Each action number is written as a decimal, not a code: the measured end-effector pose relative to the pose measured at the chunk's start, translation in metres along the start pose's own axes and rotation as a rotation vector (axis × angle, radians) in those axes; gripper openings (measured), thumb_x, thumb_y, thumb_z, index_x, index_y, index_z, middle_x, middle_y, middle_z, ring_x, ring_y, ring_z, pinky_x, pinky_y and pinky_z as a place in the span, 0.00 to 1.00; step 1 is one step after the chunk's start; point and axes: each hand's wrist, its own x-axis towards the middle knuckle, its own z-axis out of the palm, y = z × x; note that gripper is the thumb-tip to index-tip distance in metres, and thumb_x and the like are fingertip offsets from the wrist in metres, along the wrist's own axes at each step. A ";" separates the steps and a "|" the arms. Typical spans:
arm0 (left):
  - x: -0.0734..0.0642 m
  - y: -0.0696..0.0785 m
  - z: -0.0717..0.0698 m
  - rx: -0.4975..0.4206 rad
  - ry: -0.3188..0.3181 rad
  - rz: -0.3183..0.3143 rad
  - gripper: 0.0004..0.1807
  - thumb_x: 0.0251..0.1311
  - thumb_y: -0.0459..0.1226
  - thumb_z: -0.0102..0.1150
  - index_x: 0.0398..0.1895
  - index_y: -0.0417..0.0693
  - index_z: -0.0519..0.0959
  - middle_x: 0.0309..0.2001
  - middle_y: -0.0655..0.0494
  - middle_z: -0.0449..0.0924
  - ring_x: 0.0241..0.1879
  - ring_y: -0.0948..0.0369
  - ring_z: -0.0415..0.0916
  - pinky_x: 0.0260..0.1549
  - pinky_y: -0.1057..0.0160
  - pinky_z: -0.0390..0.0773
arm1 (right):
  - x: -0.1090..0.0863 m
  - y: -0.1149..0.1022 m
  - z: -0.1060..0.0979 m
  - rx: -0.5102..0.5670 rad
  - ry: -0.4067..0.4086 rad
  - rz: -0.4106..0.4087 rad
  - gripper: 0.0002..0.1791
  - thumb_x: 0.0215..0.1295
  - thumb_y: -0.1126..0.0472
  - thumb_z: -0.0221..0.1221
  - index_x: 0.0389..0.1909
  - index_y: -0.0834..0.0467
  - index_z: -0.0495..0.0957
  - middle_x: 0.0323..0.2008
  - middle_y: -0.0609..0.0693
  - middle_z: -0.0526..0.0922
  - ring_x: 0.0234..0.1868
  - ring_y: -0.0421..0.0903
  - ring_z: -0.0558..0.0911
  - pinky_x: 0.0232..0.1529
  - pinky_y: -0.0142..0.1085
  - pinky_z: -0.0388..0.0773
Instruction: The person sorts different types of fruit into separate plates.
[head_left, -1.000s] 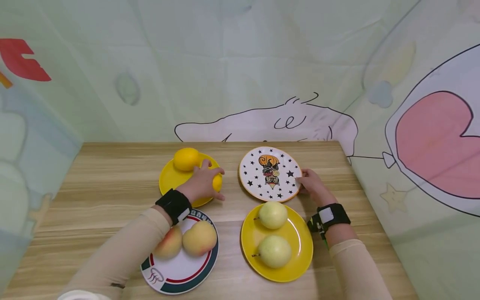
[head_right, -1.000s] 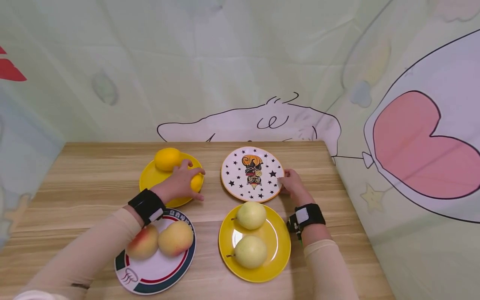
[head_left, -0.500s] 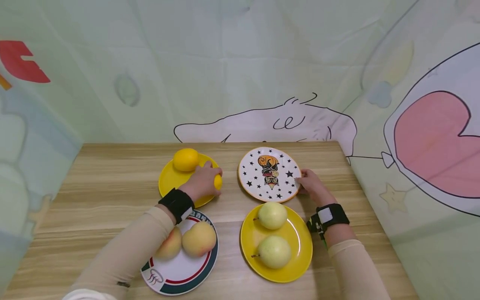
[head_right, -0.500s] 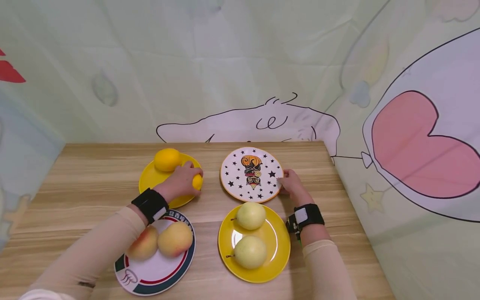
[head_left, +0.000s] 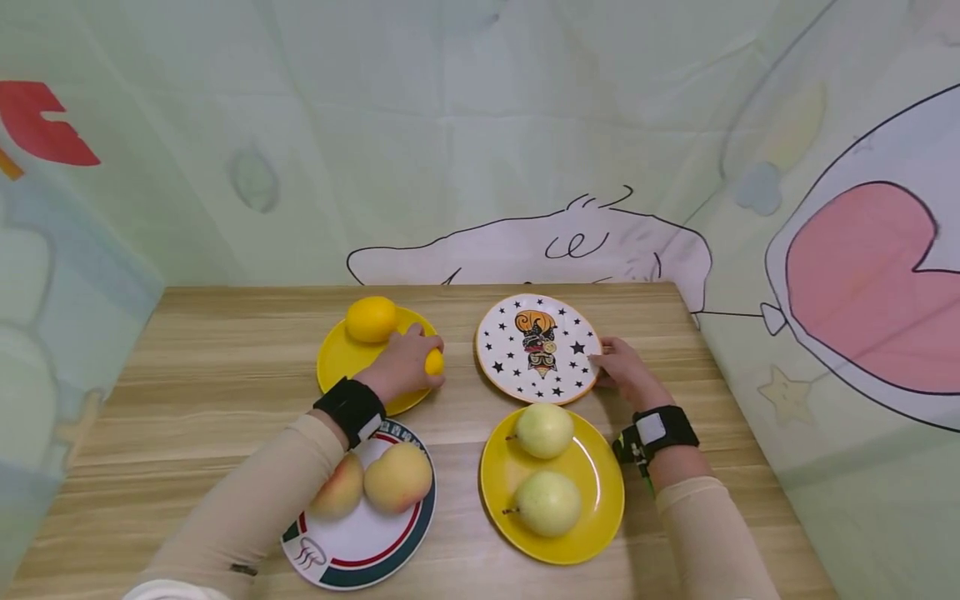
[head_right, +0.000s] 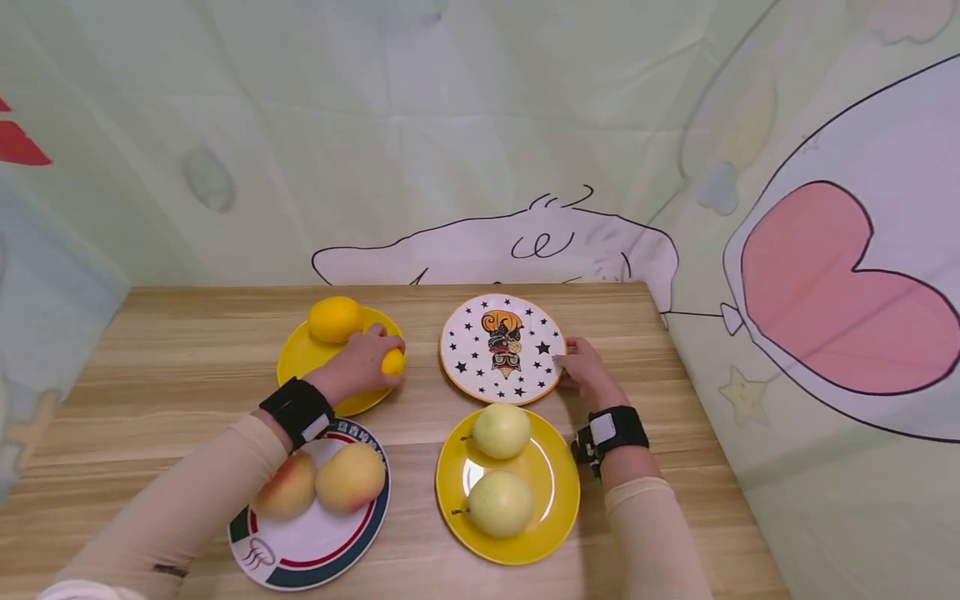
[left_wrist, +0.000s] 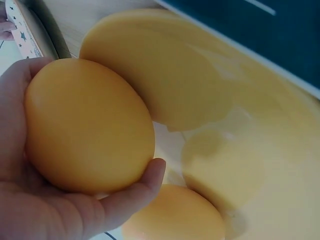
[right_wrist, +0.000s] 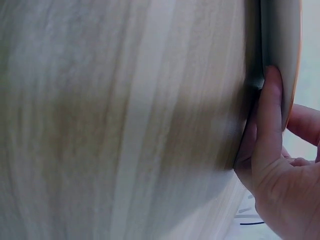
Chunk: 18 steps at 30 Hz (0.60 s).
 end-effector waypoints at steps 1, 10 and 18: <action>0.000 -0.001 0.000 -0.008 0.000 -0.001 0.26 0.52 0.46 0.66 0.56 0.51 0.74 0.52 0.45 0.66 0.45 0.48 0.66 0.48 0.54 0.73 | -0.001 0.000 0.000 -0.005 0.000 0.002 0.30 0.70 0.66 0.45 0.69 0.67 0.48 0.60 0.65 0.63 0.33 0.39 0.76 0.36 0.31 0.79; 0.000 -0.009 0.002 -0.121 -0.005 -0.057 0.27 0.49 0.45 0.67 0.54 0.51 0.74 0.54 0.45 0.64 0.48 0.46 0.63 0.49 0.52 0.71 | -0.002 -0.003 0.004 -0.037 0.004 0.015 0.29 0.70 0.65 0.46 0.68 0.68 0.50 0.57 0.65 0.65 0.37 0.43 0.76 0.39 0.33 0.80; 0.003 -0.008 -0.001 -0.168 0.015 -0.064 0.28 0.50 0.45 0.67 0.56 0.51 0.73 0.54 0.46 0.63 0.48 0.47 0.64 0.50 0.51 0.70 | -0.002 -0.002 0.001 -0.026 0.008 0.007 0.29 0.70 0.66 0.46 0.68 0.68 0.49 0.57 0.64 0.64 0.36 0.42 0.76 0.37 0.32 0.80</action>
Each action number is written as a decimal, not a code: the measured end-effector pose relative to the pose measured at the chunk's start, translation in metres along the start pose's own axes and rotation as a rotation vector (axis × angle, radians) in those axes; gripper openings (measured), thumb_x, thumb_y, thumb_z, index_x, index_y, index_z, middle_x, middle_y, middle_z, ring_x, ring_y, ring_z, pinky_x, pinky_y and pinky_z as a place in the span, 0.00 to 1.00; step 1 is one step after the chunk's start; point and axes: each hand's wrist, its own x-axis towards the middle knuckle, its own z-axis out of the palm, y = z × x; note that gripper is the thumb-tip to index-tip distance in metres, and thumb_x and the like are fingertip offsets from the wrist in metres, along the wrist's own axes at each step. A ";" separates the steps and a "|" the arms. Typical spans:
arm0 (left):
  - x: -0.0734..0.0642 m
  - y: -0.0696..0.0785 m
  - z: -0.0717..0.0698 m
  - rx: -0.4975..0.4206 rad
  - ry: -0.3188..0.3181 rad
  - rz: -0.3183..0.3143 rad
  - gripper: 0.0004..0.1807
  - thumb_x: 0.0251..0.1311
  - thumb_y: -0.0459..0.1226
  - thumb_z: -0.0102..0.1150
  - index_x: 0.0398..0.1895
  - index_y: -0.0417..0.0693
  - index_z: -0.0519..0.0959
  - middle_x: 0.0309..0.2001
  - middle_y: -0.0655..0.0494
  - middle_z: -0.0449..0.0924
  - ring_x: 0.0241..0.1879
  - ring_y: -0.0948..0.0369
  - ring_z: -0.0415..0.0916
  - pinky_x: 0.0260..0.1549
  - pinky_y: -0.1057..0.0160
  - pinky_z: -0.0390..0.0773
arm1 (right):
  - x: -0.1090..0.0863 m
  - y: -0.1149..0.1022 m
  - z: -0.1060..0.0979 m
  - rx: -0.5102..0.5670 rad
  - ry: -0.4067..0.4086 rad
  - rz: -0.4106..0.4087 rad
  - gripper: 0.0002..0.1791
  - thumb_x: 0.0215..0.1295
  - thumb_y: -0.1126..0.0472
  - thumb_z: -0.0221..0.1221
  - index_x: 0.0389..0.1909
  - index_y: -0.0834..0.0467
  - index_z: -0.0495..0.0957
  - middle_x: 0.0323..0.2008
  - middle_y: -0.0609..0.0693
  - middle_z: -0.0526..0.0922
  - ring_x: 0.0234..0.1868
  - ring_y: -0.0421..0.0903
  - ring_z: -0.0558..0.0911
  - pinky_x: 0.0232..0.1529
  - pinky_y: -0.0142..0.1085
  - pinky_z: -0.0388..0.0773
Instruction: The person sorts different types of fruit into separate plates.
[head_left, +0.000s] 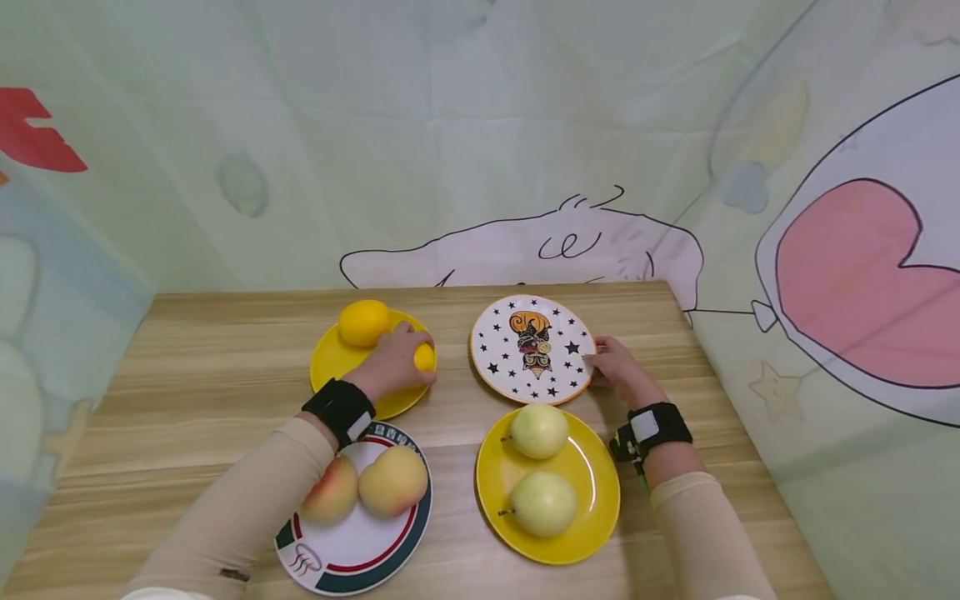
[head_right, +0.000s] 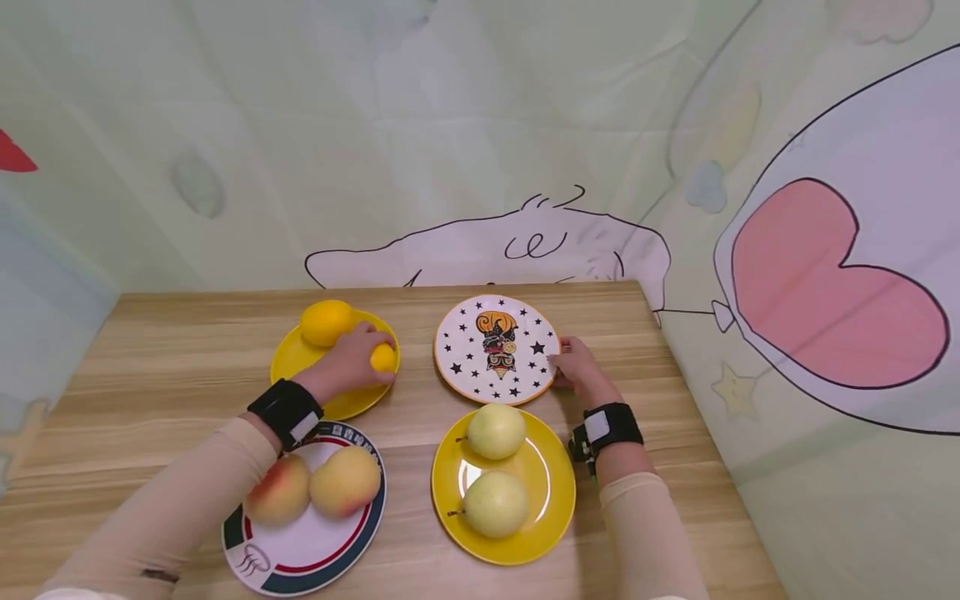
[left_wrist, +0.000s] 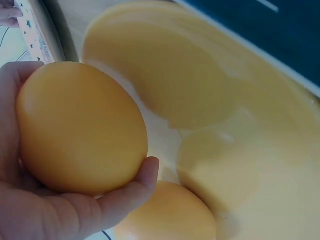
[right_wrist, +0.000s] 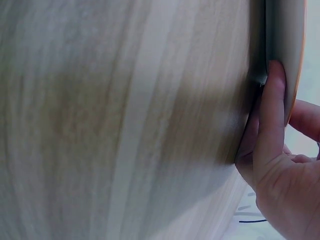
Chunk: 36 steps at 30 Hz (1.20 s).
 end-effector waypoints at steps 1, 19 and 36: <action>0.000 0.001 -0.001 -0.002 0.004 0.004 0.28 0.50 0.45 0.67 0.56 0.51 0.73 0.54 0.46 0.63 0.48 0.47 0.64 0.50 0.52 0.70 | 0.000 0.000 0.000 0.001 0.002 0.001 0.29 0.70 0.66 0.46 0.68 0.68 0.49 0.57 0.64 0.64 0.36 0.42 0.76 0.37 0.32 0.80; 0.012 0.035 -0.008 -0.078 0.061 0.087 0.26 0.49 0.44 0.66 0.54 0.53 0.74 0.54 0.48 0.63 0.49 0.48 0.63 0.46 0.56 0.74 | 0.001 -0.003 0.002 0.041 -0.002 0.020 0.28 0.68 0.67 0.47 0.67 0.68 0.52 0.47 0.57 0.68 0.32 0.39 0.75 0.35 0.31 0.78; 0.033 0.075 0.007 -0.079 0.079 0.135 0.26 0.47 0.47 0.68 0.52 0.55 0.75 0.54 0.51 0.63 0.49 0.49 0.63 0.44 0.59 0.74 | -0.001 -0.005 -0.001 0.003 -0.002 0.053 0.28 0.71 0.65 0.46 0.69 0.66 0.50 0.53 0.60 0.66 0.39 0.44 0.74 0.38 0.31 0.78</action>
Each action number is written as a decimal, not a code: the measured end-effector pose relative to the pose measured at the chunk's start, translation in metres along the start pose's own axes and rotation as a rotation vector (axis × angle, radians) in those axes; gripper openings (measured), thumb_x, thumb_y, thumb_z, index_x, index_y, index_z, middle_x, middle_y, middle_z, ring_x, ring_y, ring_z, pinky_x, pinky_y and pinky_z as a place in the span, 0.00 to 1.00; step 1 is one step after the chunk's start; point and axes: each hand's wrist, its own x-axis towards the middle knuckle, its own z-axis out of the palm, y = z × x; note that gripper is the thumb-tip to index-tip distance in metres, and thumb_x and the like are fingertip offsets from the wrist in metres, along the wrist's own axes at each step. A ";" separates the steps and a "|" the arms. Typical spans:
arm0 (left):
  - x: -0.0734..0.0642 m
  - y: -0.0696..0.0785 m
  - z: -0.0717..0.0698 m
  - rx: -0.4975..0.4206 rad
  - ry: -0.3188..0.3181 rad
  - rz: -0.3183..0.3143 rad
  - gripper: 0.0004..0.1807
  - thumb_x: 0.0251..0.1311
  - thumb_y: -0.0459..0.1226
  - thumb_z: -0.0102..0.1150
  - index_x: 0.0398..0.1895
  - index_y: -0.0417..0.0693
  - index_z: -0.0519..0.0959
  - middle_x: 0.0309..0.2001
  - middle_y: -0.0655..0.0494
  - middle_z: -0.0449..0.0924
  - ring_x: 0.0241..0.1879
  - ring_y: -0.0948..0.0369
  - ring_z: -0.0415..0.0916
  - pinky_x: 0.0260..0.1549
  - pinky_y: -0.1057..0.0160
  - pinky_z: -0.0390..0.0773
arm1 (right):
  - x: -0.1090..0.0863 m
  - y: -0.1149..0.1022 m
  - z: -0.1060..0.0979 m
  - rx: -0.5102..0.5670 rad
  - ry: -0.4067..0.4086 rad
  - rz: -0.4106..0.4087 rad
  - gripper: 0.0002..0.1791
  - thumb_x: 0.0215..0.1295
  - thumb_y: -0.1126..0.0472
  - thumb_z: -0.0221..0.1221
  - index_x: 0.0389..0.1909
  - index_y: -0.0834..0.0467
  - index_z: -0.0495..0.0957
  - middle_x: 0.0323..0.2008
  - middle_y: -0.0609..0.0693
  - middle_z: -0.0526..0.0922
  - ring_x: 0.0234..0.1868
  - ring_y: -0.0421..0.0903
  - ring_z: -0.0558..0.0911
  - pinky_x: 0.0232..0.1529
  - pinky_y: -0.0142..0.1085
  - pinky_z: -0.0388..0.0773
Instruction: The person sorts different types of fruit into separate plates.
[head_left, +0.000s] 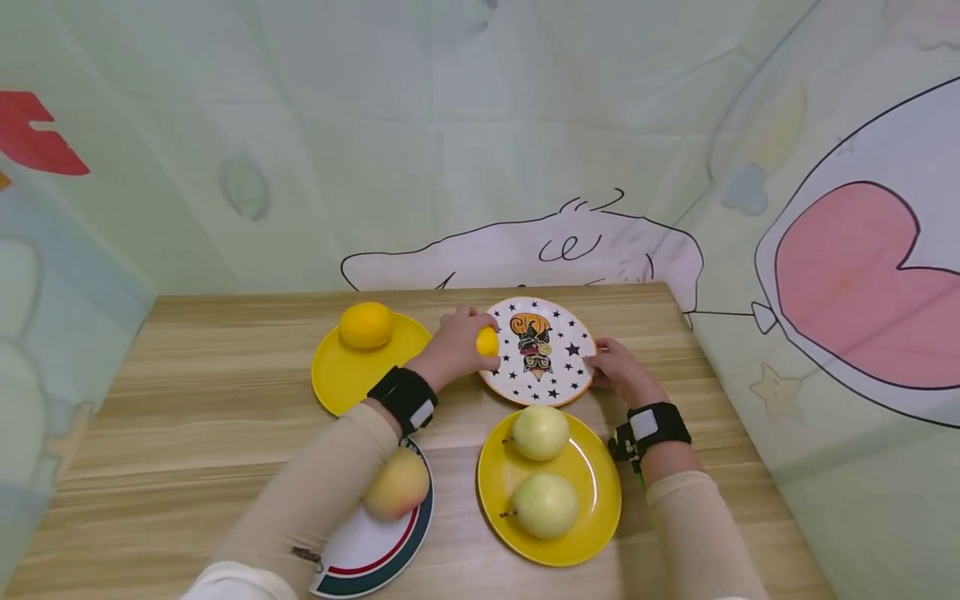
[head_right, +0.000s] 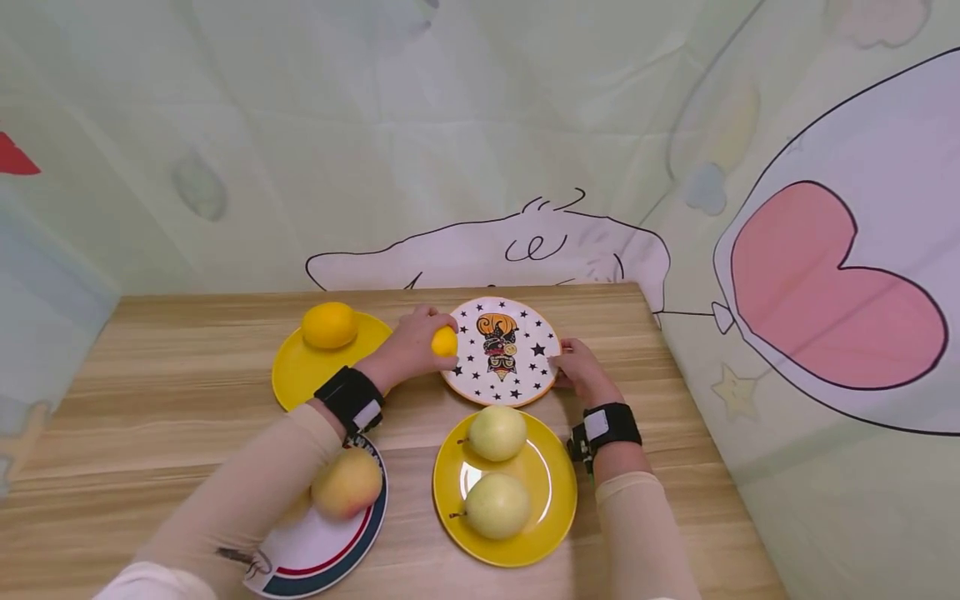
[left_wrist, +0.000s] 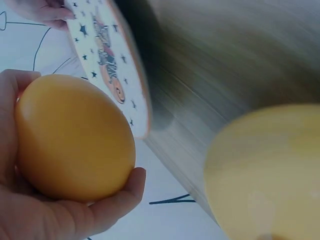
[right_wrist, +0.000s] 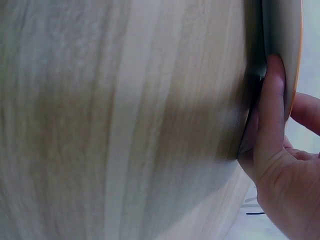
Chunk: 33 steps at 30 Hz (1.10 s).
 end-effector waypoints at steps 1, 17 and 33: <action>0.001 0.001 0.001 -0.006 0.004 0.003 0.26 0.47 0.47 0.68 0.52 0.55 0.75 0.54 0.50 0.63 0.49 0.48 0.63 0.44 0.59 0.75 | 0.000 0.000 0.000 0.003 0.002 0.002 0.28 0.71 0.65 0.46 0.68 0.65 0.50 0.53 0.60 0.66 0.38 0.44 0.74 0.38 0.31 0.78; 0.013 0.016 0.020 0.049 -0.060 0.046 0.27 0.48 0.46 0.68 0.55 0.56 0.75 0.54 0.51 0.62 0.48 0.49 0.61 0.42 0.60 0.73 | 0.003 0.005 -0.003 0.048 -0.024 -0.035 0.31 0.69 0.66 0.47 0.69 0.68 0.48 0.55 0.62 0.67 0.34 0.40 0.76 0.37 0.31 0.79; 0.022 0.035 0.048 0.160 -0.130 0.140 0.27 0.52 0.48 0.66 0.57 0.59 0.73 0.59 0.51 0.60 0.49 0.49 0.62 0.41 0.59 0.75 | 0.003 0.002 -0.002 0.042 -0.006 0.012 0.31 0.70 0.65 0.48 0.70 0.64 0.49 0.57 0.62 0.65 0.40 0.44 0.76 0.38 0.33 0.80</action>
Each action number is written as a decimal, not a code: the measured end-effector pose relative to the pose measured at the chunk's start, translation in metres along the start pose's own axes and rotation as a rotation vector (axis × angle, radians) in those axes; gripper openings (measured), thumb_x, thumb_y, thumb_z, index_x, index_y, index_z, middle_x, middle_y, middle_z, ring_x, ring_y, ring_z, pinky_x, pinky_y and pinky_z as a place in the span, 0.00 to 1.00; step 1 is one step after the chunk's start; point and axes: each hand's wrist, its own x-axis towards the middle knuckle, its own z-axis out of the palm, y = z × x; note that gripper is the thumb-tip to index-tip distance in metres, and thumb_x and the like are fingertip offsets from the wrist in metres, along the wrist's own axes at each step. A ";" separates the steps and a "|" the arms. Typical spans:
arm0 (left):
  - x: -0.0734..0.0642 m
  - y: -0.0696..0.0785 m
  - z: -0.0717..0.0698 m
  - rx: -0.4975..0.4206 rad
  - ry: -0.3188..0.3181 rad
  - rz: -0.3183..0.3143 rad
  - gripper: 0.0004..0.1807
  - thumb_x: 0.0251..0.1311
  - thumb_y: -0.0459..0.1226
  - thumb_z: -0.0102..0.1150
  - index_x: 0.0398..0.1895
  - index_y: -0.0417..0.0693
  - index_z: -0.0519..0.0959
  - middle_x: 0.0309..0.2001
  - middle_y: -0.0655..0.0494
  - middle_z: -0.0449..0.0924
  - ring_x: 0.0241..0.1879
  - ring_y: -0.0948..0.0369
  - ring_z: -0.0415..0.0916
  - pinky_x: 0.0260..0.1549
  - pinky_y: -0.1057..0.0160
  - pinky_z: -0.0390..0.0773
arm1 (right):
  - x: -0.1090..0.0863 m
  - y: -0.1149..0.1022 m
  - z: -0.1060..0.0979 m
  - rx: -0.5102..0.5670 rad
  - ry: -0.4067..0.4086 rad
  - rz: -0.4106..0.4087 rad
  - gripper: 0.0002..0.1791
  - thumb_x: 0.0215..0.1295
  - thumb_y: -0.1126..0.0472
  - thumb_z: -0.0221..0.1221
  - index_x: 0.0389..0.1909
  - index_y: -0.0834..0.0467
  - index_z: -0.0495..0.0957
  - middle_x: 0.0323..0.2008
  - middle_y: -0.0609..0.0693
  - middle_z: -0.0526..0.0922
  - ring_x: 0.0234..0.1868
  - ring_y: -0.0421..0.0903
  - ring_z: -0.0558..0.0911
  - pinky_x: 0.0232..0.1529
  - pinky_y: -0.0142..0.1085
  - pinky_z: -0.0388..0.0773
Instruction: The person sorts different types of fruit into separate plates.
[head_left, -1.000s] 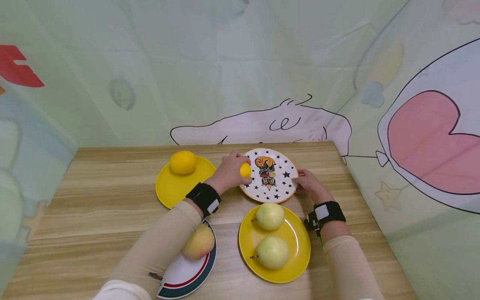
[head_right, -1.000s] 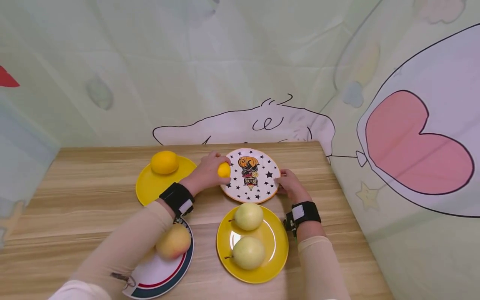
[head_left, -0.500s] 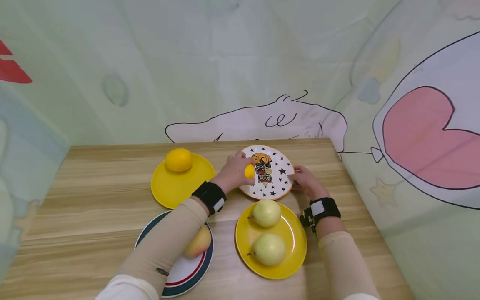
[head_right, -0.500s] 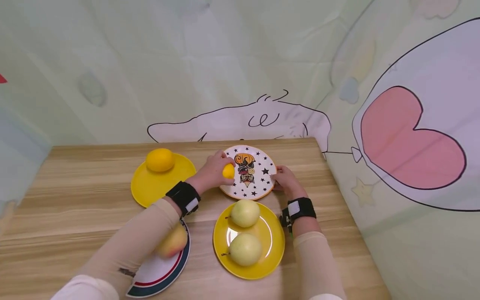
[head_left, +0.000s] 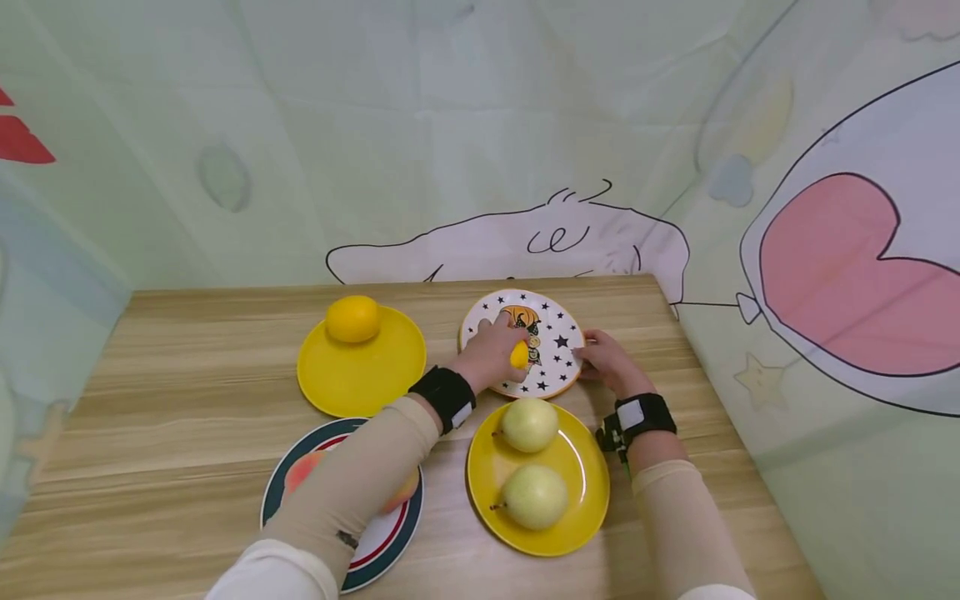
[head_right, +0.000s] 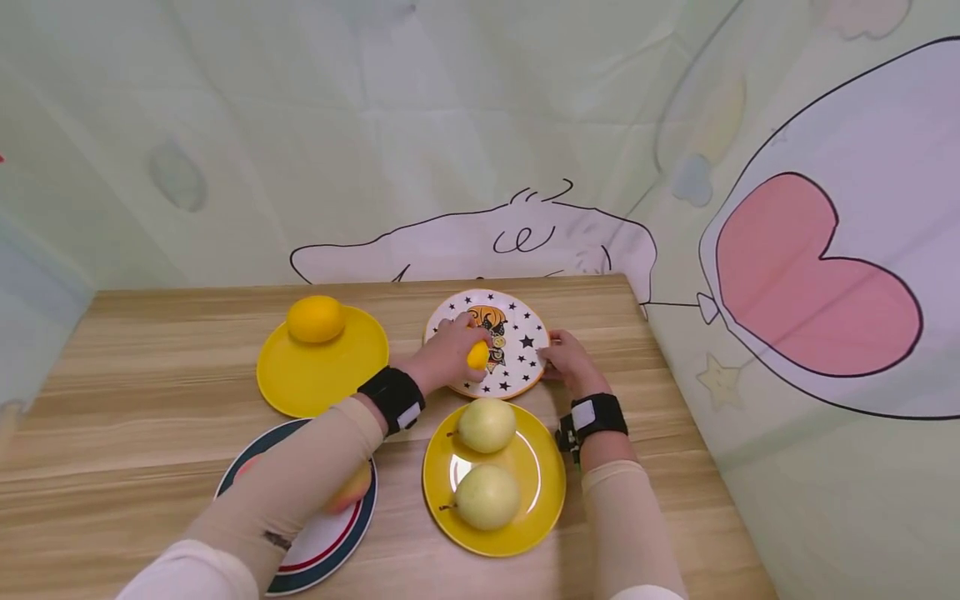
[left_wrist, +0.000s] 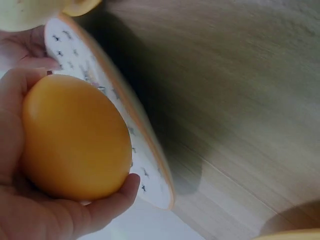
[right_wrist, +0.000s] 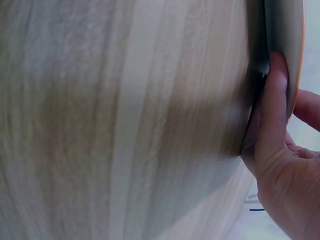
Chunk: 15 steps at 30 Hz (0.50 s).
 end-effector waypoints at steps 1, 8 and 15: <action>0.000 0.000 0.001 0.005 -0.004 -0.005 0.27 0.51 0.48 0.66 0.57 0.60 0.73 0.59 0.51 0.60 0.49 0.49 0.62 0.40 0.59 0.74 | 0.000 0.000 0.000 0.006 0.002 0.002 0.30 0.69 0.66 0.48 0.69 0.64 0.49 0.56 0.61 0.66 0.39 0.44 0.76 0.37 0.33 0.80; -0.001 -0.001 0.004 -0.005 -0.002 -0.013 0.27 0.50 0.46 0.68 0.56 0.58 0.74 0.57 0.51 0.60 0.50 0.47 0.62 0.40 0.57 0.75 | 0.000 0.000 0.002 0.026 0.003 -0.007 0.30 0.69 0.67 0.48 0.69 0.65 0.49 0.53 0.60 0.67 0.34 0.41 0.76 0.35 0.33 0.80; -0.005 0.004 0.004 0.017 -0.007 -0.015 0.30 0.51 0.47 0.67 0.59 0.57 0.72 0.62 0.48 0.59 0.53 0.46 0.62 0.42 0.54 0.77 | 0.000 0.000 0.002 0.018 0.014 0.012 0.30 0.69 0.66 0.48 0.69 0.64 0.50 0.55 0.61 0.66 0.38 0.44 0.76 0.36 0.33 0.79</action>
